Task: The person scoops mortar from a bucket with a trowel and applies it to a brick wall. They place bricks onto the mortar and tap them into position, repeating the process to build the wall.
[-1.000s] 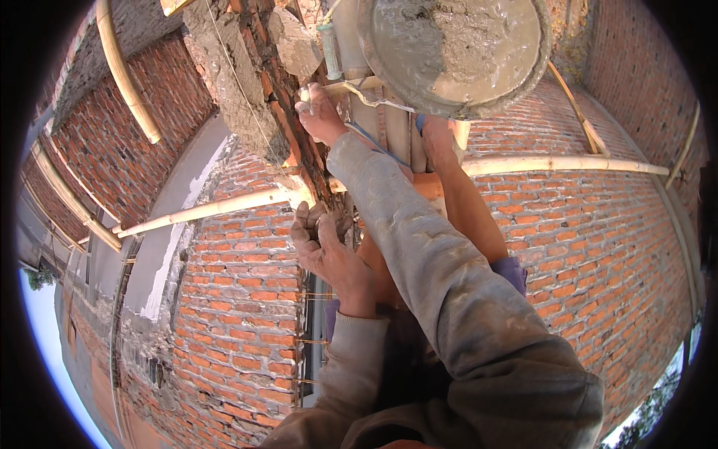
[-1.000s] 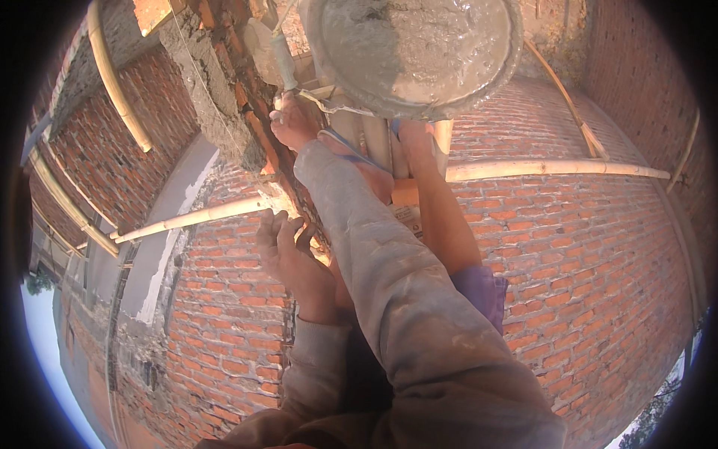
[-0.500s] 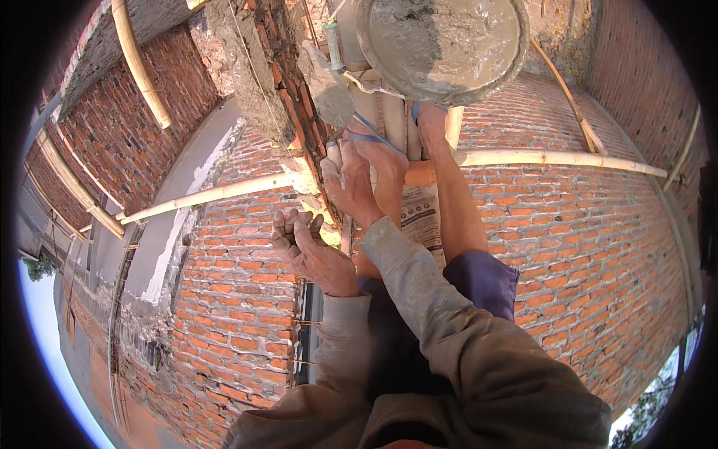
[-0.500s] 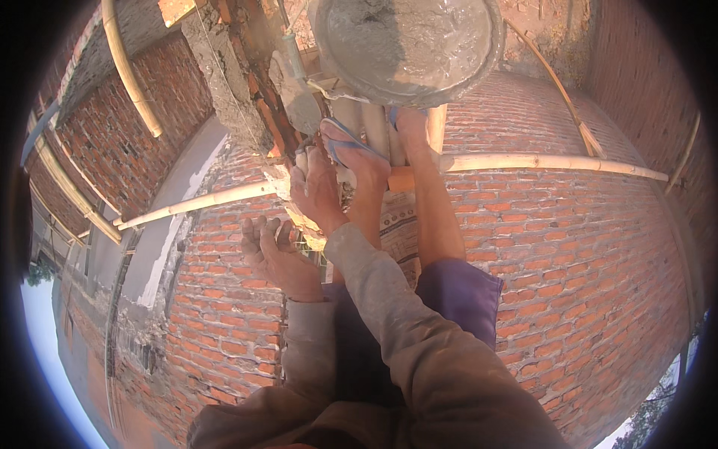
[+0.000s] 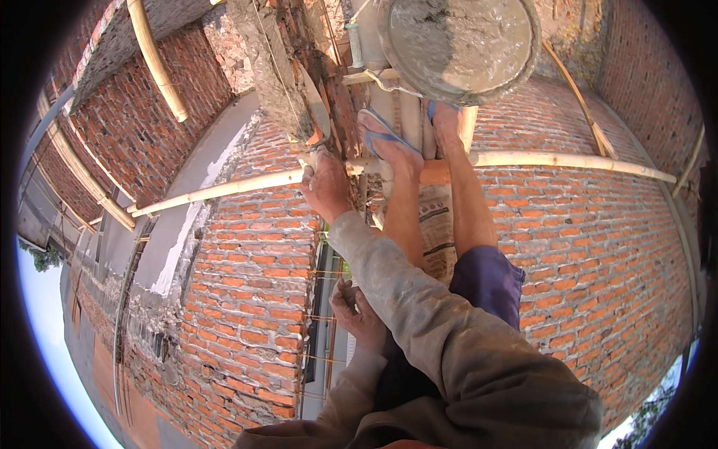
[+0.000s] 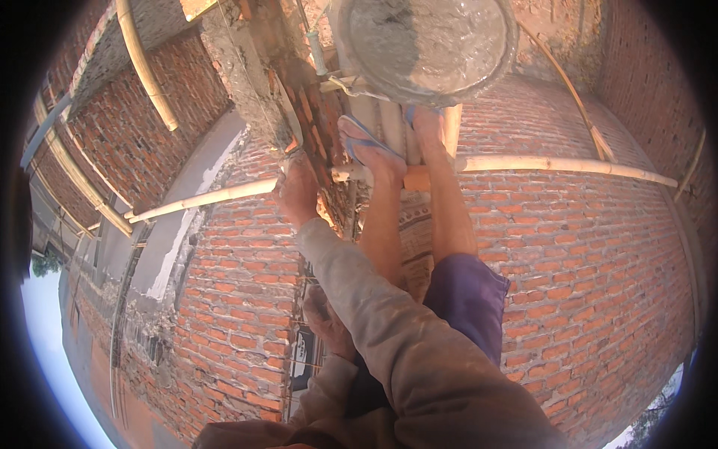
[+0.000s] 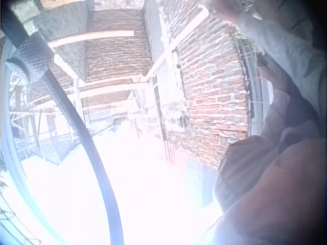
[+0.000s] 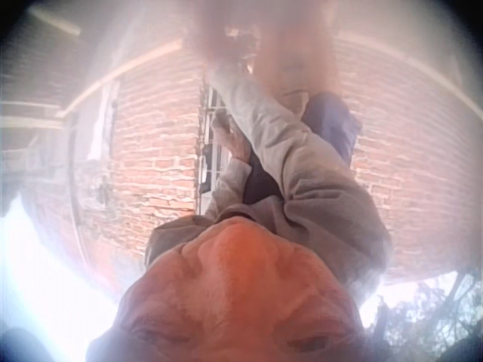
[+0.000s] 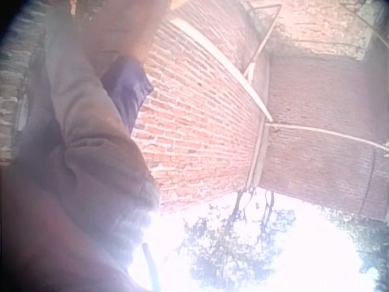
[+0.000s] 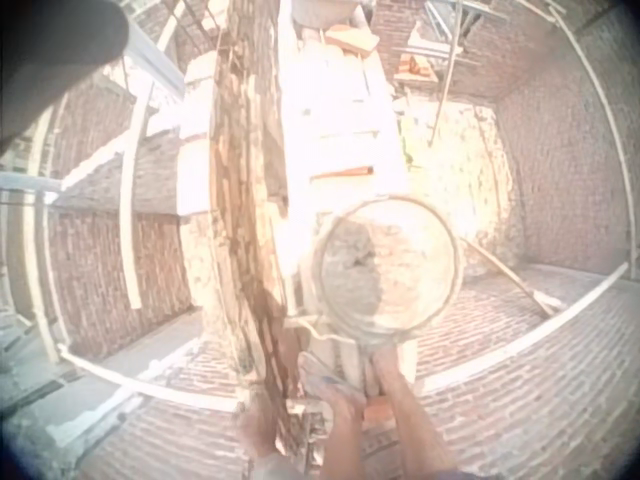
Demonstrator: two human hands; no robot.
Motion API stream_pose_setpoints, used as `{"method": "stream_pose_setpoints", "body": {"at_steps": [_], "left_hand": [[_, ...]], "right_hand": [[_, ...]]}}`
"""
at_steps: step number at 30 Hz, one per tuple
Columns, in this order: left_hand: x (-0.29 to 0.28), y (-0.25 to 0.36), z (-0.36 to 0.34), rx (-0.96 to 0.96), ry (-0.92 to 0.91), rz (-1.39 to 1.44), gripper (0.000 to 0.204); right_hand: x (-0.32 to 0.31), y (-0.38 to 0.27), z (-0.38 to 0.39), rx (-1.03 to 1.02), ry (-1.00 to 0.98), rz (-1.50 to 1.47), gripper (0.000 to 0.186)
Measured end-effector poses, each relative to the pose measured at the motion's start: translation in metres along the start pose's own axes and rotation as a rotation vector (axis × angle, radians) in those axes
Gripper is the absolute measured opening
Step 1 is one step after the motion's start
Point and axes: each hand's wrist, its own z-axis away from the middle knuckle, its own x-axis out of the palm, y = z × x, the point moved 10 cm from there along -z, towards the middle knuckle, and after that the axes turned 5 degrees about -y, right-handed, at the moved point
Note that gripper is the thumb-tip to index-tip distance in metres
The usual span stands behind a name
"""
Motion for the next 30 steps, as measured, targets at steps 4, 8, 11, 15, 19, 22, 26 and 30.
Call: {"method": "stream_pose_setpoints", "body": {"at_steps": [4, 8, 11, 15, 19, 22, 26, 30], "left_hand": [[0.002, -0.009, 0.002, 0.03, 0.028, -0.022, 0.038], [0.004, -0.019, 0.004, -0.011, 0.043, -0.011, 0.043], [0.007, -0.014, 0.003, 0.008, 0.03, -0.05, 0.044], [0.012, -0.011, 0.002, -0.057, 0.012, -0.005, 0.045], [0.018, -0.012, 0.003, -0.111, 0.001, -0.031, 0.043], [0.021, -0.01, 0.003, -0.071, 0.027, -0.038, 0.043], [0.025, -0.014, 0.004, -0.032, 0.012, 0.013, 0.046], [0.024, -0.014, 0.005, -0.012, 0.024, -0.001, 0.048]], "right_hand": [[0.028, 0.009, 0.021, 0.119, -0.215, 0.164, 0.039], [0.041, 0.014, 0.038, 0.127, -0.301, 0.417, 0.057], [0.027, 0.008, 0.045, 0.073, -0.258, 0.397, 0.059], [-0.007, 0.001, 0.051, 0.066, -0.305, 0.283, 0.059], [-0.028, -0.017, 0.014, 0.016, -0.213, 0.258, 0.057], [-0.013, -0.032, -0.003, -0.03, -0.198, 0.311, 0.058], [0.023, -0.018, 0.005, 0.076, -0.3, 0.28, 0.061], [0.049, -0.001, 0.012, 0.102, -0.375, 0.353, 0.049]]}}
